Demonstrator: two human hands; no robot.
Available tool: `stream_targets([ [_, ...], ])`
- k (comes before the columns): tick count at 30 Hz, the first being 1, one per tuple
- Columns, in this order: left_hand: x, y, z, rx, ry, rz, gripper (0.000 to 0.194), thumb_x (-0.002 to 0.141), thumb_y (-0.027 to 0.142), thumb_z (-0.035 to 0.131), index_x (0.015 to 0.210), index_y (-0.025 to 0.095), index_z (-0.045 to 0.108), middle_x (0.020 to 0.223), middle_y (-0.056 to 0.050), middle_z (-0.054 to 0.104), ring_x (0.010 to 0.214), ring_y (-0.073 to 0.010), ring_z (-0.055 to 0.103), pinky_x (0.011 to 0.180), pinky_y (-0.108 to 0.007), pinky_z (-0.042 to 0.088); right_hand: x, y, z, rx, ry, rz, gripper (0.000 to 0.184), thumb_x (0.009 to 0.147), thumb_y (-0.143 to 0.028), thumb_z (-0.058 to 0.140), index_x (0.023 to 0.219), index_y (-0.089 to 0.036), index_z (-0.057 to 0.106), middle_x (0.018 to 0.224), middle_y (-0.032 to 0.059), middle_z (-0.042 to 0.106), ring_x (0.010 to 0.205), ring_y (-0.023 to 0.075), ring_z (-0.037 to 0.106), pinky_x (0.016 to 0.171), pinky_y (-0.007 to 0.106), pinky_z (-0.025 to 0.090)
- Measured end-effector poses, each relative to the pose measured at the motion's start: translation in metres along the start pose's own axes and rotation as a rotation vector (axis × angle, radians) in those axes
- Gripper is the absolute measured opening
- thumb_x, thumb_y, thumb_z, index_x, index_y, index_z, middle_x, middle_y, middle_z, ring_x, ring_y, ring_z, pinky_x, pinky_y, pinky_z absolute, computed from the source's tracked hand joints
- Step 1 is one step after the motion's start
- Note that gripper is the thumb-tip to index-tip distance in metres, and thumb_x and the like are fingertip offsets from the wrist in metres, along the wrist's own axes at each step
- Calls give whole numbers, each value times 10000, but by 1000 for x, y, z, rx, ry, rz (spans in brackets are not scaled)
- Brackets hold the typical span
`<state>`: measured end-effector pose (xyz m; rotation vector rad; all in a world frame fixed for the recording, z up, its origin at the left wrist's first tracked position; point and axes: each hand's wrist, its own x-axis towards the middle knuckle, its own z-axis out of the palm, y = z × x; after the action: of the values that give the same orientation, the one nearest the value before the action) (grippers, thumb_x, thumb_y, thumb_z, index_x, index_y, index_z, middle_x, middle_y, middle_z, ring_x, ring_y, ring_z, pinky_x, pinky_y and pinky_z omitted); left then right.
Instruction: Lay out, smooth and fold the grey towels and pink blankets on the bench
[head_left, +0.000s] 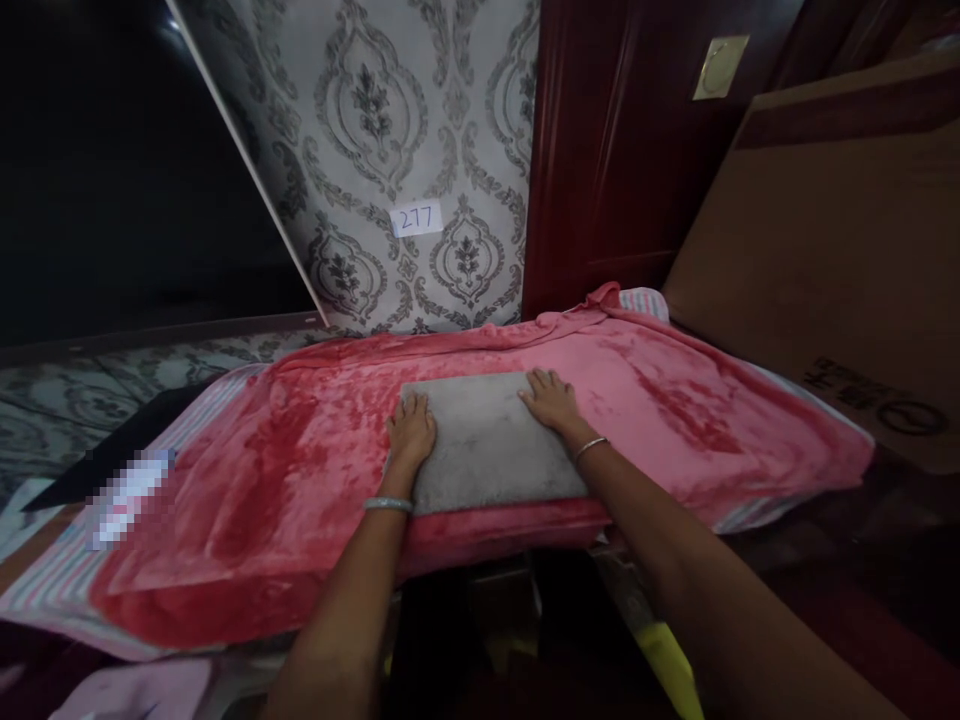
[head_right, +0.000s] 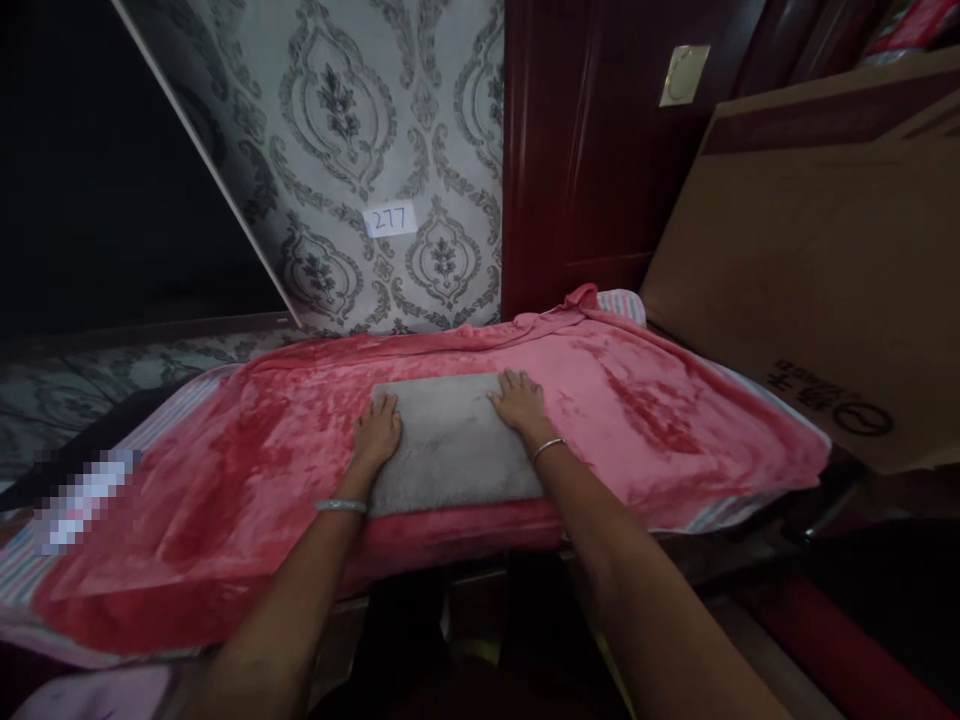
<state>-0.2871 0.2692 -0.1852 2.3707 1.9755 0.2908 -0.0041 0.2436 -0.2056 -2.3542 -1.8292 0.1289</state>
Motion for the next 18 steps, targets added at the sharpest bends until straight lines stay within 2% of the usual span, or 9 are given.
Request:
stream_targets([
  [3, 1, 2, -2, -27, -13, -2, 603, 1023, 307, 269, 1598, 176, 392, 1704, -95, 307, 1556, -352, 290, 1230, -605, 315, -7, 10, -6, 5, -49, 53, 666, 1065, -491, 239, 1669, -209, 229, 1739, 79, 136, 1581, 329, 172, 1214, 620, 265],
  [6, 5, 1, -13, -61, -87, -18, 608, 1022, 324, 303, 1610, 188, 374, 1711, -94, 288, 1565, -346, 276, 1235, -602, 314, -13, -3, -19, -42, -36, 58, 638, 1056, -429, 275, 1641, -176, 309, 1723, 118, 198, 1582, 356, 152, 1203, 671, 241],
  [9, 1, -3, -26, -80, -136, -34, 610, 1011, 331, 367, 1609, 212, 381, 1709, -96, 287, 1561, -334, 294, 1227, -582, 343, -29, -44, -27, -32, 66, -74, 614, 1051, -353, 275, 1613, -123, 359, 1699, 162, 256, 1572, 343, 196, 1216, 630, 245],
  [12, -23, -7, -29, -65, -59, 36, 586, 1005, 271, 362, 1586, 217, 420, 1706, -91, 299, 1576, -308, 267, 1248, -578, 308, -61, -100, -19, 26, 75, -311, 617, 1045, -325, 290, 1631, -136, 328, 1708, 138, 238, 1574, 299, 215, 1249, 555, 229],
  [15, -59, -11, -17, -42, 8, 161, 576, 1006, 212, 320, 1569, 185, 441, 1673, -105, 372, 1573, -261, 286, 1272, -544, 273, -95, -143, 1, 61, -4, -484, 611, 1039, -298, 290, 1632, -160, 339, 1702, 105, 266, 1571, 270, 237, 1259, 523, 222],
  [18, -85, -12, -2, -20, -2, 181, 573, 1015, 219, 301, 1568, 147, 434, 1654, -123, 399, 1562, -259, 312, 1266, -536, 291, -117, -155, 16, 69, -40, -522, 603, 1041, -288, 277, 1622, -152, 360, 1685, 98, 310, 1563, 256, 259, 1264, 510, 210],
])
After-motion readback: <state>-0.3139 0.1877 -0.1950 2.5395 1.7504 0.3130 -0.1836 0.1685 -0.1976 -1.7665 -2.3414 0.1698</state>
